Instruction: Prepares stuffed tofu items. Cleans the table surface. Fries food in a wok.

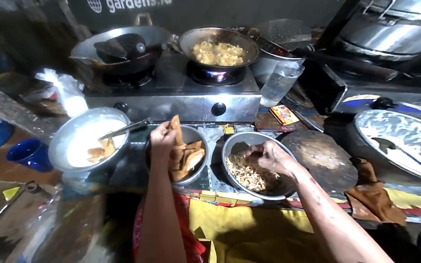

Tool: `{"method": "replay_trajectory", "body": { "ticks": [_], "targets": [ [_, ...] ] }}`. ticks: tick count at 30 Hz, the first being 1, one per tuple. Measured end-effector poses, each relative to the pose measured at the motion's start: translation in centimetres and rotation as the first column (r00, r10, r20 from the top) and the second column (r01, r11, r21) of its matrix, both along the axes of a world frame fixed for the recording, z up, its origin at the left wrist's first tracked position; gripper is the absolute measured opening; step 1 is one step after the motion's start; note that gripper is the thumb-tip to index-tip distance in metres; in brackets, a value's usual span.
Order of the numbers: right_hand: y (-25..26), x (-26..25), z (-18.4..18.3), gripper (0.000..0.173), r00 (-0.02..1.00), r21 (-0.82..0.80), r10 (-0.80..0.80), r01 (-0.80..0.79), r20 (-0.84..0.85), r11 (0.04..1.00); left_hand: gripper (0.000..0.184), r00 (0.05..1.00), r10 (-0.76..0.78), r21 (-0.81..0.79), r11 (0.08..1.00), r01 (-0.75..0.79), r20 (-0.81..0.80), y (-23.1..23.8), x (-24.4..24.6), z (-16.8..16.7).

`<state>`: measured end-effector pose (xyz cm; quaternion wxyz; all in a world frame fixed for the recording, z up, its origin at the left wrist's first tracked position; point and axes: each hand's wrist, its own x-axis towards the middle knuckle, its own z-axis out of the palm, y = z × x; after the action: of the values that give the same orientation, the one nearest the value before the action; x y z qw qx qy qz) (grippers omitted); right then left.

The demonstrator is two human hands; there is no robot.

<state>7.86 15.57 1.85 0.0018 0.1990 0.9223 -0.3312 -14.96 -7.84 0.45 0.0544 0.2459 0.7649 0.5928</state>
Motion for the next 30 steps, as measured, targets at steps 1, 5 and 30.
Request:
{"method": "replay_trajectory", "body": {
  "ticks": [1, 5, 30],
  "targets": [
    [0.0, 0.4, 0.1, 0.012, 0.998, -0.03, -0.032, 0.031, -0.047, 0.999, 0.023, 0.996, -0.035, 0.102, 0.994, 0.027, 0.081, 0.0, 0.1, 0.0],
    [-0.3, 1.9, -0.3, 0.014, 0.973, -0.141, -0.112, 0.084, -0.203, 0.986, 0.018, 0.93, -0.139, 0.332, 0.943, 0.02, 0.339, 0.4, 0.8, 0.6],
    [-2.8, 4.5, -0.2, 0.009, 0.795, -0.349, -0.348, 0.184, -0.497, 0.919, 0.039, 0.832, -0.538, 0.264, 0.829, 0.493, 0.135, 6.7, 9.7, 2.1]
  ]
}}
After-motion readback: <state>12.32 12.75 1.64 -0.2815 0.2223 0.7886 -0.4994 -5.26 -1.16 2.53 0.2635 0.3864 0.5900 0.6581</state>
